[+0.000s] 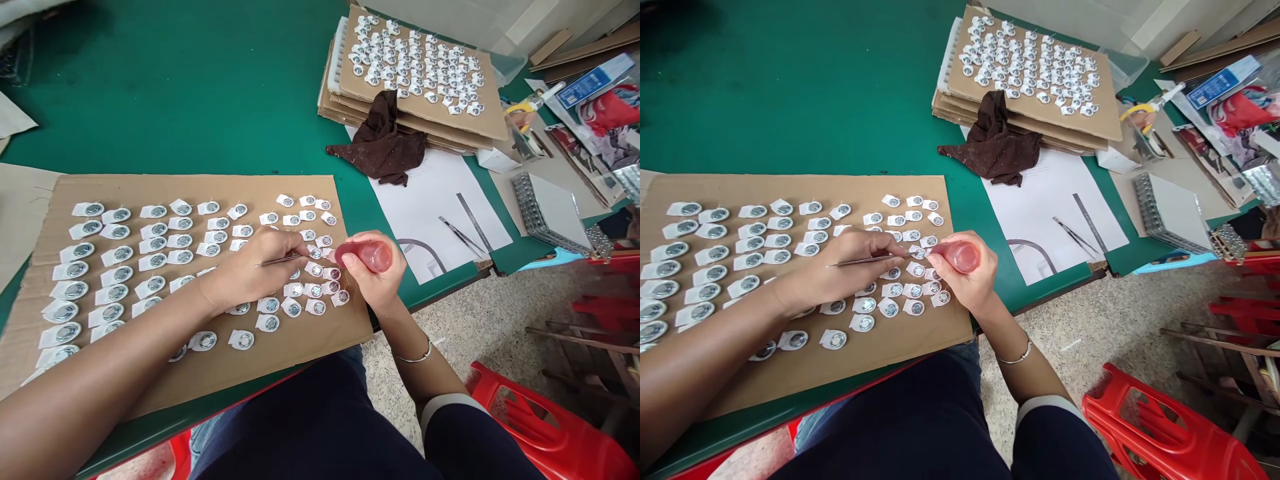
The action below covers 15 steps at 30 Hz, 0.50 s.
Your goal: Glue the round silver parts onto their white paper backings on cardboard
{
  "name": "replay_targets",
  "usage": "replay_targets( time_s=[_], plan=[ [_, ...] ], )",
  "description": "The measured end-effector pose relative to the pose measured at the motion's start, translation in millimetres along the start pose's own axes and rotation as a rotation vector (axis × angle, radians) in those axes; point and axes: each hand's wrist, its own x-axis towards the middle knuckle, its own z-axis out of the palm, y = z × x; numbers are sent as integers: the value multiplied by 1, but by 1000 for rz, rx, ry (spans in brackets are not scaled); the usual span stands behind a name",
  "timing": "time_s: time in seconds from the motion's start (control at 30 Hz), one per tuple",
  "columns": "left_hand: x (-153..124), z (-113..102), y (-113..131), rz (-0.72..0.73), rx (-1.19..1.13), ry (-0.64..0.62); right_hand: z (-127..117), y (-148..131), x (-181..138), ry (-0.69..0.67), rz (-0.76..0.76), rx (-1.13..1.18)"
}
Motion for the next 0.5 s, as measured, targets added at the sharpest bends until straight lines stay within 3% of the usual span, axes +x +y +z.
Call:
replay_targets(
  time_s=[0.5],
  plan=[
    [-1,-2,1,-48,-5,-15,-1,4,3,-12,94,-6]
  ],
)
